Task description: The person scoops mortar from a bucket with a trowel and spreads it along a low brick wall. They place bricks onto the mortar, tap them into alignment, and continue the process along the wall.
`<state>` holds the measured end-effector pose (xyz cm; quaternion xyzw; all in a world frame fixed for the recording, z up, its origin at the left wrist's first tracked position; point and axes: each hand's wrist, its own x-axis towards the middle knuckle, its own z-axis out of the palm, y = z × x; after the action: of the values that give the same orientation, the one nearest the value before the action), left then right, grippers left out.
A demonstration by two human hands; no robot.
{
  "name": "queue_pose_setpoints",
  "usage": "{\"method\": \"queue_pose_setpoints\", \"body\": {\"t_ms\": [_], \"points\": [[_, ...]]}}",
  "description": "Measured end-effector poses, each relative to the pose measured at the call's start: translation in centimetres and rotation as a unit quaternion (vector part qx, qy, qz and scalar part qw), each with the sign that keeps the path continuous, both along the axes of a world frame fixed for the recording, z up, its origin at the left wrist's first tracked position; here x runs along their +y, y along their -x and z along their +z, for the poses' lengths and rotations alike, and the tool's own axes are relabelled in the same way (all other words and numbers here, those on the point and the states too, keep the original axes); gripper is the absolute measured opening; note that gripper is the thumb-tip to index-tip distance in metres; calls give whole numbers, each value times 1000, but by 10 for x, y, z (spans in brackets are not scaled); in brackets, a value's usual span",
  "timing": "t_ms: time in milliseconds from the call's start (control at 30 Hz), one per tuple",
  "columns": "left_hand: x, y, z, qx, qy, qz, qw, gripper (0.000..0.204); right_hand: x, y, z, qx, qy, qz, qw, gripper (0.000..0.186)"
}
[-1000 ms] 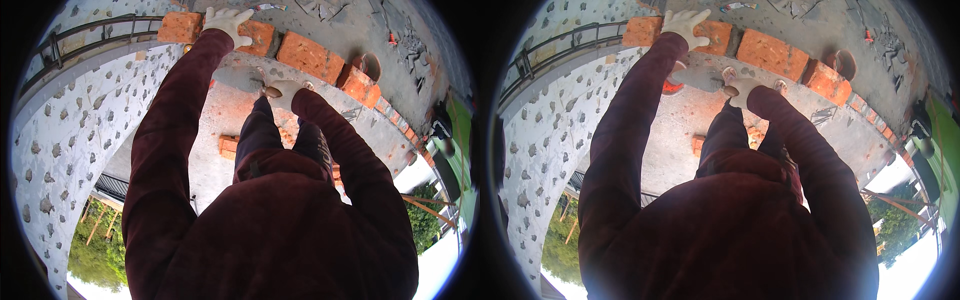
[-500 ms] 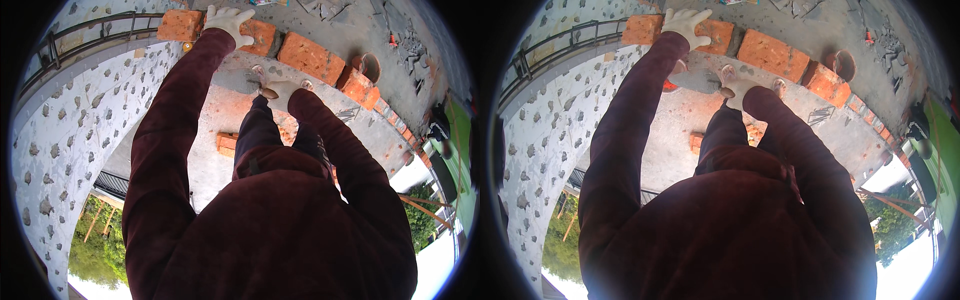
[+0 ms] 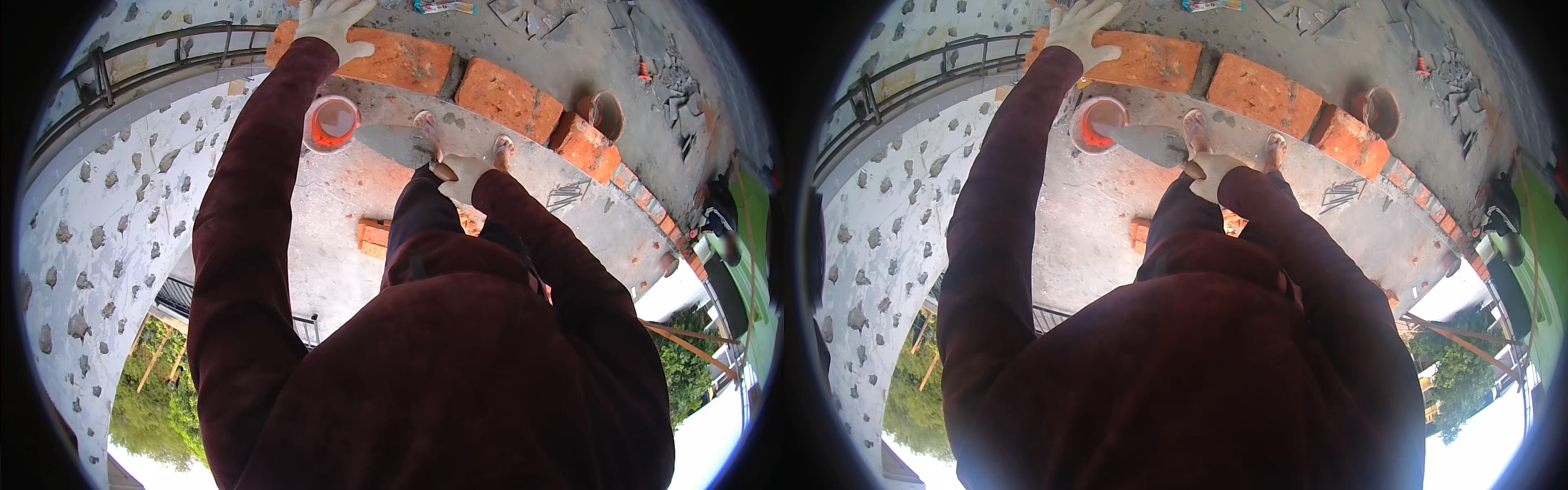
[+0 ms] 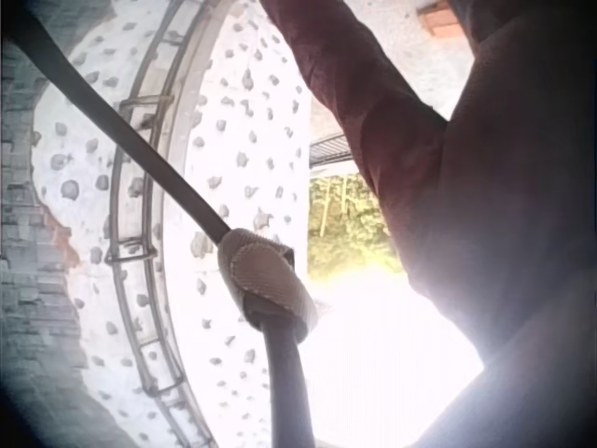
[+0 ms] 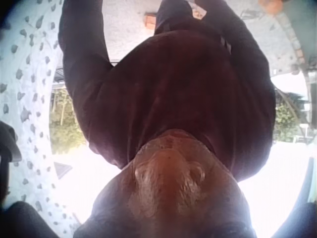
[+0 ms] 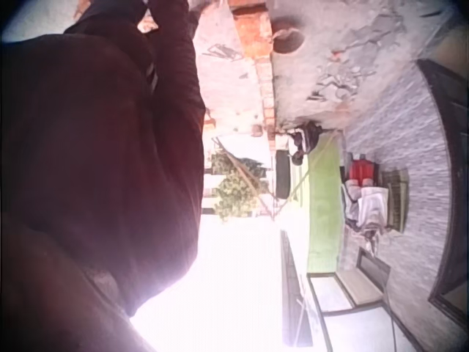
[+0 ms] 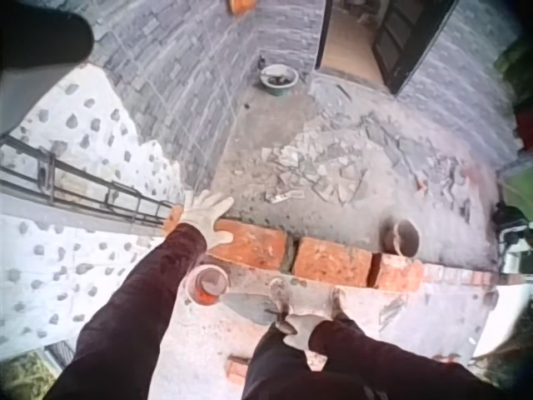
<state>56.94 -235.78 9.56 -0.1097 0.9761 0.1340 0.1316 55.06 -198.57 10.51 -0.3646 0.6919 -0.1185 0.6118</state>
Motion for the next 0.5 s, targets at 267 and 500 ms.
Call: {"method": "queue_pose_setpoints", "body": {"t_ms": [267, 500], "points": [[6, 4, -1, -86, 92, -75, 989, 72, -27, 31, -12, -10, 31, 92, 995, 27], [-9, 12, -20, -139, -25, -60, 988, 84, -80, 9, -41, 30, 98, 6, 995, 24]]}}
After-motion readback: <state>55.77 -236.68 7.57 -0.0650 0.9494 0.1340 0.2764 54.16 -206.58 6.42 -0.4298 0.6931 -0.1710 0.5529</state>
